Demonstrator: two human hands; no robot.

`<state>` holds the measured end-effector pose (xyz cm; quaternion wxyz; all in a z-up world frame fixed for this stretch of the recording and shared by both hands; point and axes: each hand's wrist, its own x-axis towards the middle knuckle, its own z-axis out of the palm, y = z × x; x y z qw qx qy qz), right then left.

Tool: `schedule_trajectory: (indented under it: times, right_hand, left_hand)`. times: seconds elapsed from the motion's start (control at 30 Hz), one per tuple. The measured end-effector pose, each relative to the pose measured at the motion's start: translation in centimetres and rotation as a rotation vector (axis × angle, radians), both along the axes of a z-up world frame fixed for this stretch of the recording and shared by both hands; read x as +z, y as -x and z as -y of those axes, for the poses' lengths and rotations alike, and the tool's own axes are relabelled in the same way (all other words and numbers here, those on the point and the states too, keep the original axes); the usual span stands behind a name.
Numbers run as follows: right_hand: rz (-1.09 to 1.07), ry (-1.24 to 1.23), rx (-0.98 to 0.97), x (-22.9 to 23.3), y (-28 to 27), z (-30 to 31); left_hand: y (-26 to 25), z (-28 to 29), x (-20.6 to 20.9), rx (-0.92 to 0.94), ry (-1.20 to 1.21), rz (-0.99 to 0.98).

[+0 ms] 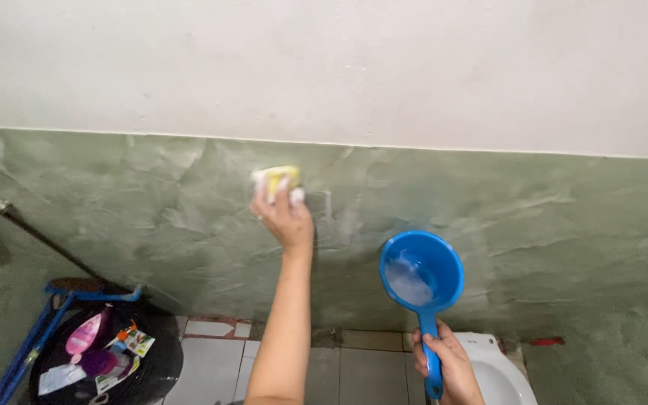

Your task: The person is cleaning the tiled wall in a bathroom using a sponge and soapy water from a blue bucket.

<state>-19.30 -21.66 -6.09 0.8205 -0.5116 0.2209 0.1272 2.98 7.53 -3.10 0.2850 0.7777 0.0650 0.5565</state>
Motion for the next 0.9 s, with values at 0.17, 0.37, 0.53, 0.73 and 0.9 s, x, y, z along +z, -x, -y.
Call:
schedule_trajectory:
  times: [0.17,0.37,0.53,0.73,0.9]
  right_hand:
    - [0.097,-0.069,0.095,-3.9,-0.9,-0.6]
    - [0.102,-0.059,0.228,-7.0,-2.5,-1.6]
    - [-0.105,0.033,0.123,-0.5,-2.3,-6.6]
    - [0.13,-0.126,0.252,-6.0,-2.3,-4.3]
    - [0.03,-0.066,0.095,-5.3,-1.8,-3.1]
  left_hand:
    - [-1.3,5.1,-6.4,-0.237,0.521,0.18]
    - [2.0,1.4,-5.5,-0.206,-0.272,0.032]
    - [0.0,-9.1,-7.7,-0.089,0.264,-0.003]
    - [0.5,-12.8,-9.7,0.13,0.744,-0.222]
    - [-2.5,-2.3,-23.3,0.209,0.91,-0.189]
